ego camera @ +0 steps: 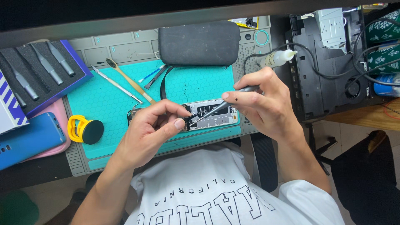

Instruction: The person uses tweezers and a screwdriver to remove small components and screws from a disassembled smartphone. They carefully lift and place parts on the workbench while manipulating the device's internal components.

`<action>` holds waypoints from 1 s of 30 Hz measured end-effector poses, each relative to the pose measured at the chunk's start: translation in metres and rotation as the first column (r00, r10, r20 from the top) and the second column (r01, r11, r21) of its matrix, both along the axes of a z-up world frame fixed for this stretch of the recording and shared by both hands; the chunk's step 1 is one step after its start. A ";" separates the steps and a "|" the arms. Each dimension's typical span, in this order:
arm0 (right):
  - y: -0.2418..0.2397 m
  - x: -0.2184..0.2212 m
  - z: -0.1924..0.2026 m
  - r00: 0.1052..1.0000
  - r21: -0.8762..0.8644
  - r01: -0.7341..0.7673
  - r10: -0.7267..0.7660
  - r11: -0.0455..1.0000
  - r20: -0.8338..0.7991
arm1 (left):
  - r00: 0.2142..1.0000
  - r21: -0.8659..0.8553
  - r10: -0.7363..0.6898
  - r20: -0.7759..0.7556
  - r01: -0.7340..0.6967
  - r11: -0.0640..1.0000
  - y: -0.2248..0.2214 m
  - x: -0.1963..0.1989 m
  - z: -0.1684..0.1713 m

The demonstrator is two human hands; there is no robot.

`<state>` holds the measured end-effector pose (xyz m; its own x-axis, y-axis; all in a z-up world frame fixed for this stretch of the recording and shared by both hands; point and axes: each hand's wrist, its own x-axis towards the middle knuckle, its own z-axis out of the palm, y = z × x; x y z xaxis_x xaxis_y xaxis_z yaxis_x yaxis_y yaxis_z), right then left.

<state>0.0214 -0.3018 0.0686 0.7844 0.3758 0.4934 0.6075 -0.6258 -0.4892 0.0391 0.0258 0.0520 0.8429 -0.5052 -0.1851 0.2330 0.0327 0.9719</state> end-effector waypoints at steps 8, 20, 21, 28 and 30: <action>-0.005 0.000 -0.003 1.000 -0.024 0.018 -0.018 1.000 0.025 | 1.000 0.011 -0.006 -0.010 0.006 1.000 -0.001 0.001 0.001; -0.003 -0.001 -0.003 0.999 -0.055 0.032 -0.031 0.998 0.011 | 1.000 0.005 0.000 -0.021 0.000 1.000 -0.002 -0.003 -0.011; -0.003 -0.001 -0.004 0.999 -0.054 0.029 -0.028 0.998 0.018 | 1.000 0.003 0.004 -0.020 -0.003 1.000 -0.002 -0.004 -0.011; -0.004 0.000 -0.006 0.999 -0.065 0.030 -0.029 0.997 0.013 | 1.000 0.001 0.017 -0.010 -0.017 1.000 -0.003 -0.002 -0.009; -0.004 0.001 -0.006 0.999 -0.063 0.028 -0.026 0.998 0.019 | 1.000 -0.004 0.029 0.006 -0.029 1.000 -0.005 -0.002 -0.005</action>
